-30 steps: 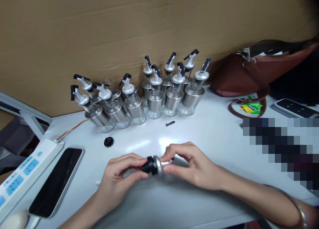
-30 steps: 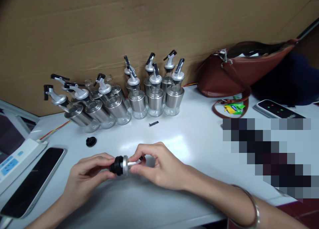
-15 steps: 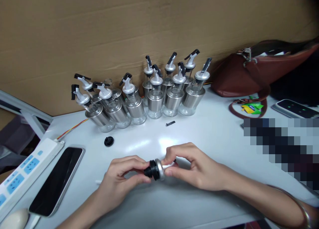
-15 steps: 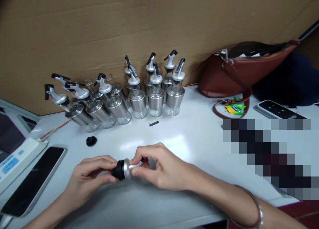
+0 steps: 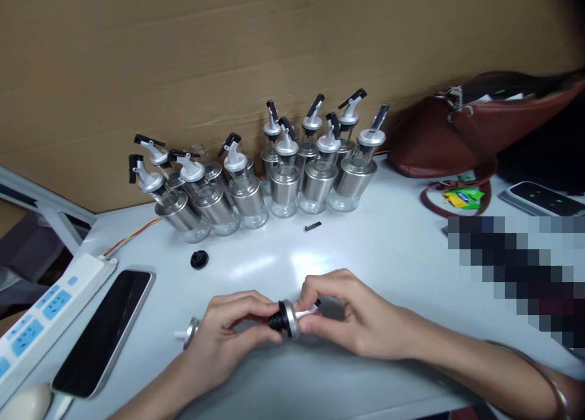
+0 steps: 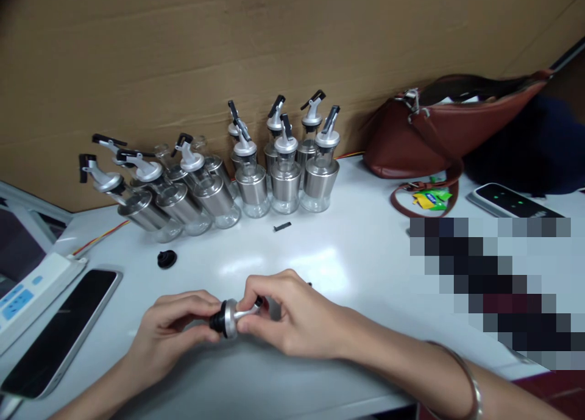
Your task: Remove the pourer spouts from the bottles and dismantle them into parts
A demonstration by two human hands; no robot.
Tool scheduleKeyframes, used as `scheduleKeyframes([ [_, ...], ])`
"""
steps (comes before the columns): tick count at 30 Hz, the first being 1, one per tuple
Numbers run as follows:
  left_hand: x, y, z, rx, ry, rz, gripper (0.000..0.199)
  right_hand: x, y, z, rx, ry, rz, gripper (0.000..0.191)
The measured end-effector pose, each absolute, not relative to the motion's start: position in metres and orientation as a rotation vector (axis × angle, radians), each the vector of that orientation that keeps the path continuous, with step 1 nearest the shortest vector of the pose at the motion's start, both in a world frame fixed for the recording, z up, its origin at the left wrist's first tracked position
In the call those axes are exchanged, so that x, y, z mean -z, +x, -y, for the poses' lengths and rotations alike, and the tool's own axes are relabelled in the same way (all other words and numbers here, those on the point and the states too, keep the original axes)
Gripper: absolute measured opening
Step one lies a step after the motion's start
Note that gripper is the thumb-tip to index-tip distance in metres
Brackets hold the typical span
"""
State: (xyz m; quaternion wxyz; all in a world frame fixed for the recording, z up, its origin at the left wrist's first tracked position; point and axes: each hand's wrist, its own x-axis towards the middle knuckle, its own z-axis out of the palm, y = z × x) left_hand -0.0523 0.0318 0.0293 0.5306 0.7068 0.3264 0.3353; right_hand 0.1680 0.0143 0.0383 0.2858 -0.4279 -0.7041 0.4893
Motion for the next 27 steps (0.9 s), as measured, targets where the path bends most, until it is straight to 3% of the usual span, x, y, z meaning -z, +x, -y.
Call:
scheduleKeyframes([
  [10,-0.028,-0.051,-0.032,-0.696,1.688,-0.812,0.003,-0.038,0.163,-0.011,-1.295,-1.112,1.922,0.012],
  [18,-0.021,-0.044,-0.025,-0.783,1.313,-0.795,0.019,-0.046,0.17,-0.017,-1.161,-1.019,1.969,0.01],
  [27,-0.026,-0.042,-0.025,-0.649,1.081,-0.75,0.029,-0.035,0.172,-0.028,-1.313,-1.076,1.742,0.005],
])
